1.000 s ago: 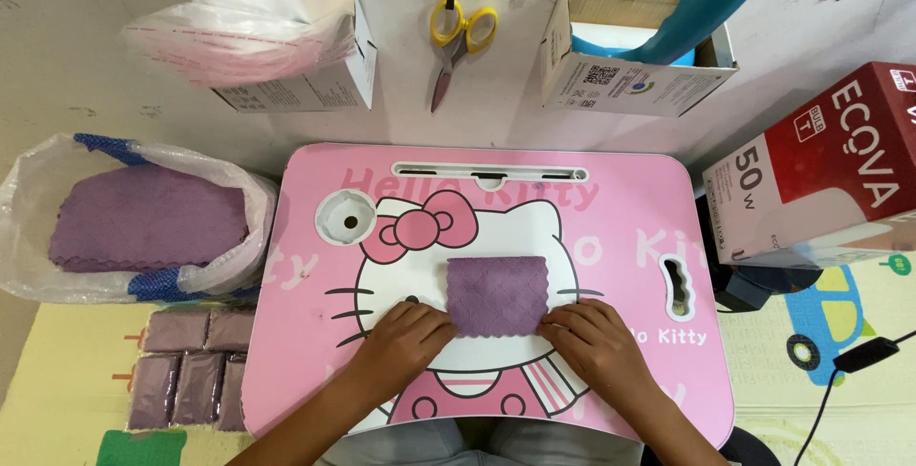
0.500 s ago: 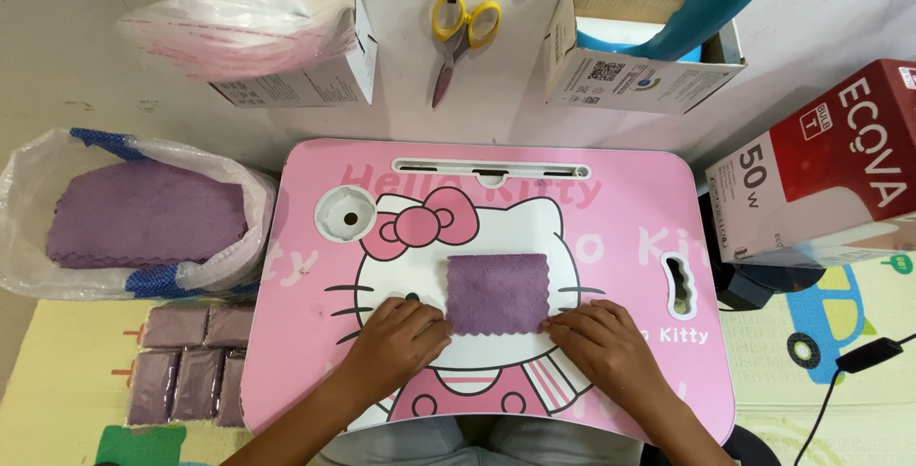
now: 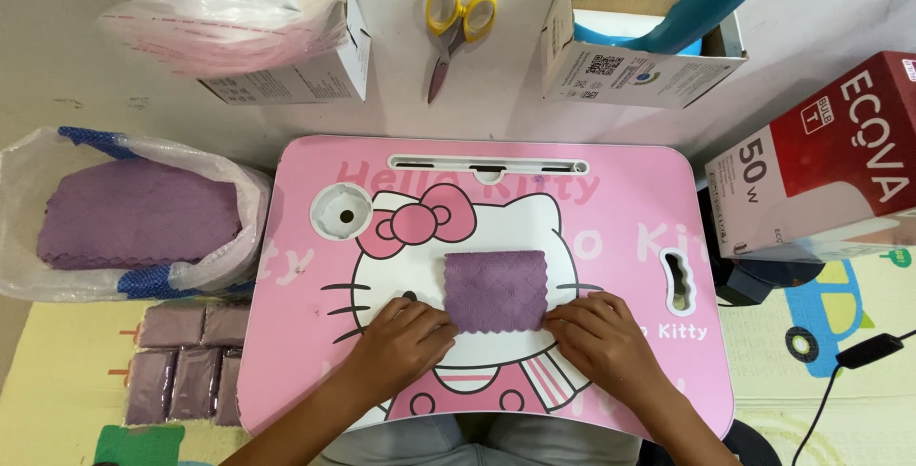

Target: The person places a small purple foam sheet on a pink Hello Kitty tray and uses a blue-handled lint roller to roll over it repeatedly. The person flips the sheet and continues rolling, then places the sheet into a clear plastic bag and sets it aside with other packaged sheets.

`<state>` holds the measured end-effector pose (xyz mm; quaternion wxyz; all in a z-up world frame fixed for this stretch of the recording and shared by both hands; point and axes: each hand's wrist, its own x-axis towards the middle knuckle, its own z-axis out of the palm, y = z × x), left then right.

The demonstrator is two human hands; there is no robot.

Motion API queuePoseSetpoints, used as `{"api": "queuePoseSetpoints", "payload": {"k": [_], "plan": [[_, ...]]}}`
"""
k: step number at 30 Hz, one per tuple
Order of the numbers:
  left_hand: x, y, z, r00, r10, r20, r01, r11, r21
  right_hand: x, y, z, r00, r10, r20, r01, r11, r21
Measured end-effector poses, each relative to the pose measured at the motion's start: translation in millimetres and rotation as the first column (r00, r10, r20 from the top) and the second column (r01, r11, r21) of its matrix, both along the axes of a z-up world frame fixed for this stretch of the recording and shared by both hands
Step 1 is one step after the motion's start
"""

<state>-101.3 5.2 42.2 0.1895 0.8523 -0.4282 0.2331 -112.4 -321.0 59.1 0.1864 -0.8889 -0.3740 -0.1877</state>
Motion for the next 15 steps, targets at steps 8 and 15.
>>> {"api": "queuePoseSetpoints", "payload": {"k": [8,15], "plan": [[5.5,-0.1,4.3,0.995,-0.062,0.080,0.060,0.998,0.023,0.3,1.8,-3.2,0.997,0.056,0.054,-0.056,0.998,0.005],[29.0,10.2,5.4,0.998,0.009,0.062,-0.018,0.991,0.135,-4.6,22.6,-0.2,0.994,0.100,0.045,-0.100,0.995,-0.012]]}}
